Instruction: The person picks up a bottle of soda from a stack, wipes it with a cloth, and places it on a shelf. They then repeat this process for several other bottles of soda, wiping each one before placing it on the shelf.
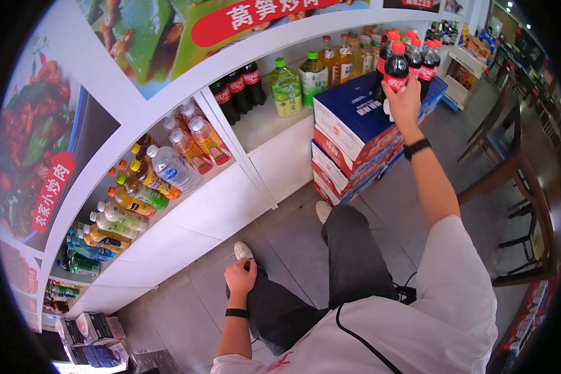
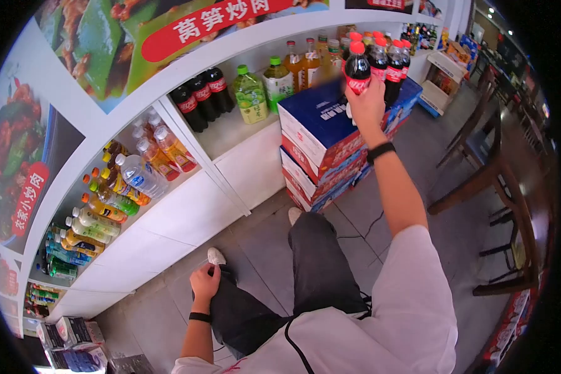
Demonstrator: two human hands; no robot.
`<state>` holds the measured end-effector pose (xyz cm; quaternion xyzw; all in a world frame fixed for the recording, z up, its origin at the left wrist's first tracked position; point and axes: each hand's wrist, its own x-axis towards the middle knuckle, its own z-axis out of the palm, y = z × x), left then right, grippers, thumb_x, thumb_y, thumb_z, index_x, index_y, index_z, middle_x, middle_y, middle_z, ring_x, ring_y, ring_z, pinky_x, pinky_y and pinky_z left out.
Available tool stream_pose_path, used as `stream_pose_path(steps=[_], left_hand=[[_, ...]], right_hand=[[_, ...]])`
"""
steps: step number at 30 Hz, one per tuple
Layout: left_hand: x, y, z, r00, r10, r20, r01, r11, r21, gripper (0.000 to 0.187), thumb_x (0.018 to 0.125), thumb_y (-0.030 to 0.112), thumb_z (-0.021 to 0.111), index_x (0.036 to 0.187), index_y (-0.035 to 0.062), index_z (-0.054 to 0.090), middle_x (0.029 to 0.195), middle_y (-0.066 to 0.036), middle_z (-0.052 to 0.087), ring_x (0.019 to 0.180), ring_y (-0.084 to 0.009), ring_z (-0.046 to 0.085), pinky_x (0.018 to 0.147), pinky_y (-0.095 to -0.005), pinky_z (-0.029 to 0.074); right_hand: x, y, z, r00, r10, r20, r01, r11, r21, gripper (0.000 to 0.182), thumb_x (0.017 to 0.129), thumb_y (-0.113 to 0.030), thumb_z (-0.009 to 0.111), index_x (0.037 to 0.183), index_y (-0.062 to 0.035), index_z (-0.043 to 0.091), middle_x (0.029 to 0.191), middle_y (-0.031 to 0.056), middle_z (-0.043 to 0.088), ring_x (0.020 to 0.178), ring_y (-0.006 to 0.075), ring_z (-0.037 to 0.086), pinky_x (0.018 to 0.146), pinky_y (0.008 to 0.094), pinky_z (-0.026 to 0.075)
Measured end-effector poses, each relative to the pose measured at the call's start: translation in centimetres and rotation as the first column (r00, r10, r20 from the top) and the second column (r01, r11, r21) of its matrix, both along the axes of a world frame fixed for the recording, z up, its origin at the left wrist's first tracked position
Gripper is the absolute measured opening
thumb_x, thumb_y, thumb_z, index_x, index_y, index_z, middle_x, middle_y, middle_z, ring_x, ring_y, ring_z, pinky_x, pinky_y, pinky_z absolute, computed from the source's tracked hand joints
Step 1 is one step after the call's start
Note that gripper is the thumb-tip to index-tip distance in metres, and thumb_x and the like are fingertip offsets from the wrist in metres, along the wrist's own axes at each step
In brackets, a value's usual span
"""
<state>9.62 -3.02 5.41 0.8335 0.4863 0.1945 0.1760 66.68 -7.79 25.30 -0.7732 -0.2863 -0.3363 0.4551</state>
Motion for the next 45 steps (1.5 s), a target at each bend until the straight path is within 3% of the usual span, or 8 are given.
stream_pose_path(steps=[2, 7, 22, 24, 29, 32, 38, 45], left_hand=[[-0.1, 0.2, -0.2, 1.000, 0.012, -0.023, -0.012, 1.000, 0.002, 0.022, 0.083, 0.028, 0.067, 0.078, 0.0066, 0.070, 0.071, -0.012, 0.068, 0.067, -0.0343, 0.066, 0.062, -0.0446, 0.052], [0.1, 0.3, -0.3, 1.000, 0.000, -0.029, -0.001, 0.999, -0.034, 0.022, 0.083, 0.028, 0.067, 0.079, 0.0073, 0.070, 0.071, -0.013, 0.068, 0.067, -0.0349, 0.065, 0.062, -0.0458, 0.051], [0.2, 1.0, 0.4, 0.997, -0.009, 0.071, 0.011, 1.000, -0.022, 0.019, 0.082, 0.023, 0.068, 0.072, 0.0060, 0.067, 0.070, -0.010, 0.067, 0.066, -0.0329, 0.064, 0.061, -0.0432, 0.050], [0.2, 1.2, 0.1, 0.998, -0.007, 0.065, 0.009, 0.999, -0.035, 0.019, 0.082, 0.022, 0.068, 0.072, 0.0064, 0.067, 0.070, -0.010, 0.067, 0.066, -0.0324, 0.064, 0.061, -0.0431, 0.050], [0.0, 1.2, -0.1, 0.999, -0.007, 0.050, 0.009, 0.999, -0.042, 0.017, 0.081, 0.020, 0.068, 0.072, 0.0065, 0.067, 0.069, -0.010, 0.067, 0.068, -0.0314, 0.064, 0.063, -0.0435, 0.050], [0.0, 1.3, 0.1, 0.998, -0.014, 0.053, 0.016, 0.999, -0.028, 0.017, 0.081, 0.020, 0.068, 0.071, 0.0061, 0.066, 0.069, -0.010, 0.066, 0.068, -0.0315, 0.063, 0.064, -0.0438, 0.049], [0.1, 1.3, 0.5, 0.998, -0.024, 0.057, 0.026, 0.999, -0.038, 0.018, 0.081, 0.020, 0.068, 0.071, 0.0057, 0.065, 0.068, -0.010, 0.066, 0.068, -0.0318, 0.063, 0.063, -0.0434, 0.049], [0.4, 1.2, 0.2, 0.998, -0.007, 0.065, 0.008, 1.000, -0.028, 0.018, 0.081, 0.021, 0.068, 0.071, 0.0058, 0.065, 0.068, -0.011, 0.065, 0.067, -0.0326, 0.063, 0.062, -0.0431, 0.049]], right_hand=[[-2.8, -0.2, -0.1, 0.980, 0.157, 0.120, -0.162, 0.986, 0.031, 0.071, 0.074, -0.033, 0.083, 0.126, 0.0044, 0.051, 0.112, 0.0201, 0.056, 0.104, 0.0373, 0.059, 0.087, 0.0438, 0.049], [-11.6, 3.7, -2.1, 0.687, 0.703, -0.182, -0.690, 0.710, 0.140, 0.059, 0.073, -0.027, 0.084, 0.116, 0.0011, 0.055, 0.109, 0.0189, 0.058, 0.101, 0.0352, 0.058, 0.089, 0.0420, 0.046], [-19.1, 30.7, -9.3, 0.549, 0.818, -0.168, -0.781, 0.575, 0.244, 0.065, 0.068, -0.033, 0.087, 0.113, 0.0011, 0.056, 0.107, 0.0213, 0.058, 0.102, 0.0383, 0.058, 0.088, 0.0441, 0.047], [-19.6, 32.8, -9.6, 0.562, 0.811, -0.164, -0.771, 0.585, 0.252, 0.062, 0.069, -0.027, 0.087, 0.116, 0.0006, 0.057, 0.104, 0.0196, 0.060, 0.097, 0.0328, 0.061, 0.083, 0.0409, 0.050], [-20.4, 33.1, -9.9, 0.641, 0.765, -0.063, -0.744, 0.639, 0.194, 0.065, 0.071, -0.025, 0.085, 0.123, 0.0000, 0.054, 0.099, 0.0182, 0.059, 0.093, 0.0350, 0.061, 0.084, 0.0409, 0.052], [-20.7, 31.3, -10.3, 0.624, 0.746, -0.235, -0.765, 0.644, 0.015, 0.071, 0.071, -0.027, 0.085, 0.128, -0.0017, 0.051, 0.113, 0.0232, 0.056, 0.104, 0.0414, 0.057, 0.092, 0.0456, 0.048], [-19.7, 32.2, -10.7, 0.592, 0.726, -0.351, -0.795, 0.598, -0.103, 0.076, 0.070, -0.026, 0.084, 0.134, -0.0038, 0.049, 0.115, 0.0250, 0.059, 0.110, 0.0421, 0.056, 0.094, 0.0456, 0.048], [-19.9, 33.0, -10.9, 0.580, 0.743, -0.334, -0.799, 0.599, -0.054, 0.075, 0.070, -0.029, 0.085, 0.132, -0.0052, 0.050, 0.116, 0.0232, 0.061, 0.110, 0.0414, 0.058, 0.093, 0.0459, 0.048]])
